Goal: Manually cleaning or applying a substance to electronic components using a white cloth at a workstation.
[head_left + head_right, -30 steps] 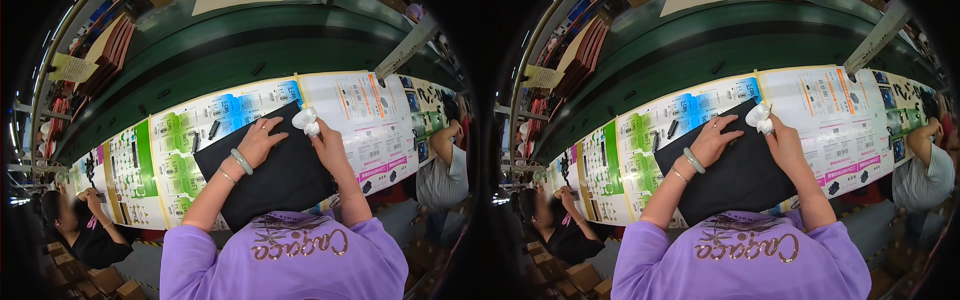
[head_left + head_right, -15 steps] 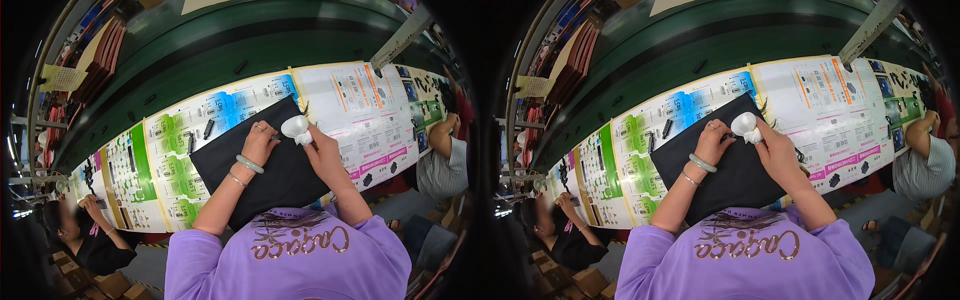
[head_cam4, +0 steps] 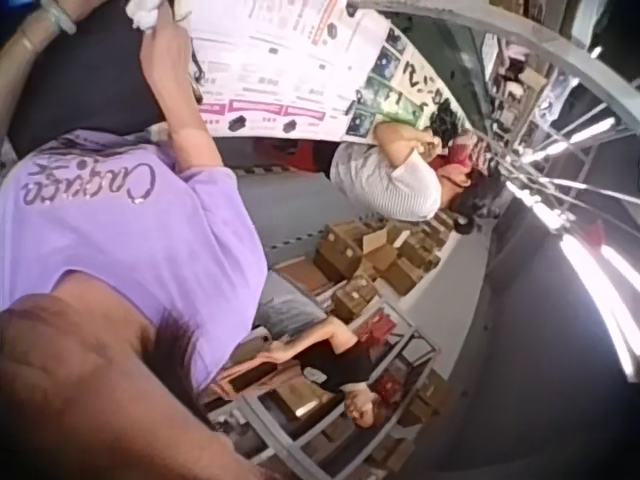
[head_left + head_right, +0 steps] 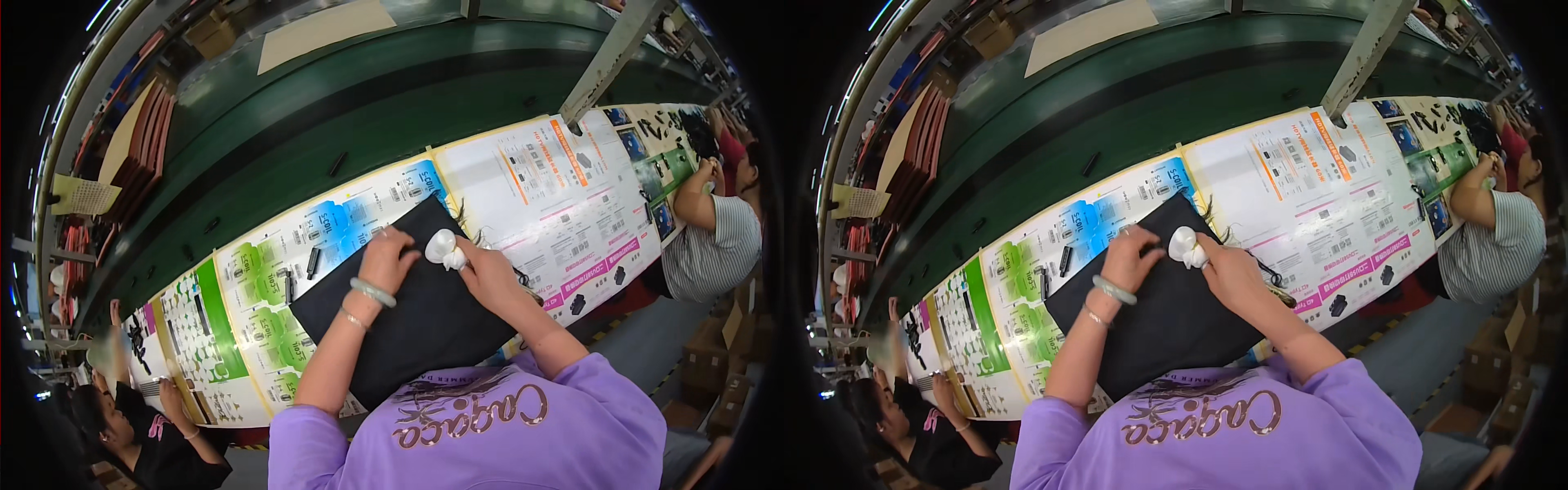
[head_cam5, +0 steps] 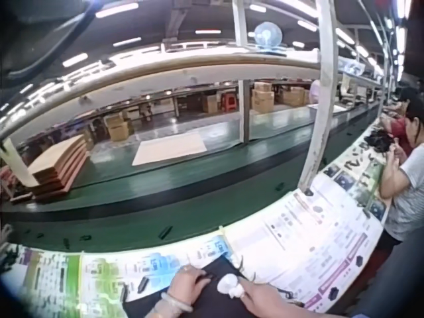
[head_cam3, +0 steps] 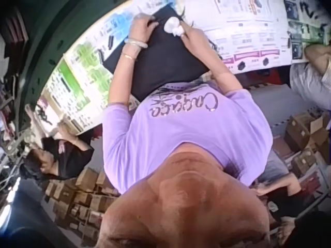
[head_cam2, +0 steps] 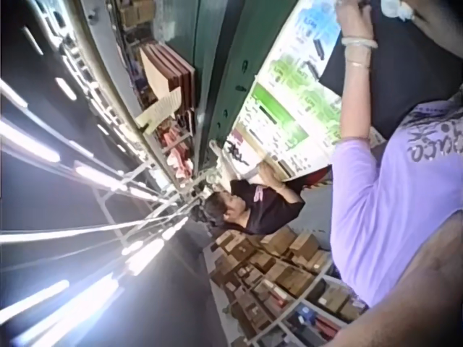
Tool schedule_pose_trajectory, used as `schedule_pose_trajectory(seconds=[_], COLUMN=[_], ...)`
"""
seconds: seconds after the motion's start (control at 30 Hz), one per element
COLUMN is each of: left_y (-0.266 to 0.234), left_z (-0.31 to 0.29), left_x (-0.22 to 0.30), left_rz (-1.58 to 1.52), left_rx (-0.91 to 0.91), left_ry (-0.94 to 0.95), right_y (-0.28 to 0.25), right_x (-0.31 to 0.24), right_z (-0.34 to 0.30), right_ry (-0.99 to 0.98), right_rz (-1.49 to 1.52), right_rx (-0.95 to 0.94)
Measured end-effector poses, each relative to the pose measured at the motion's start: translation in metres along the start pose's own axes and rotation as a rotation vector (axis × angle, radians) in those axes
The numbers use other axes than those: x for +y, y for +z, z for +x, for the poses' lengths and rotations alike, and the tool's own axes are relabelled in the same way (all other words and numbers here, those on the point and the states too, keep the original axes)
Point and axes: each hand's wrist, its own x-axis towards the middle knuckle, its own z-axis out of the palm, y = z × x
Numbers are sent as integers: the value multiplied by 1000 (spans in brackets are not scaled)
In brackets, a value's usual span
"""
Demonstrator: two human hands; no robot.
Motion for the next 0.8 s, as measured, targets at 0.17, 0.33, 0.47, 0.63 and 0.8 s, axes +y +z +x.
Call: schedule_pose_trajectory(seconds=[0.17, 0.33, 0.47, 0.63, 0.8], left_y=[-26, -54, -73, -76, -20], left_z=[107, 135, 106, 79, 2], left_x=[-31, -68, -119, -95, -13], left_rz=[175, 463, 501, 187, -72], left_rx=[310, 370, 322, 374, 229], left_ry=[47, -197, -388, -264, -51], right_y=[12, 15, 19, 15, 8], right_x=[8, 11, 8, 9, 10], right_z=[6, 6, 8, 11, 12], right_ry=[18, 35, 21, 27, 98], right_rz=[1, 25, 31, 72, 303], right_rx=[60, 57, 41, 37, 48])
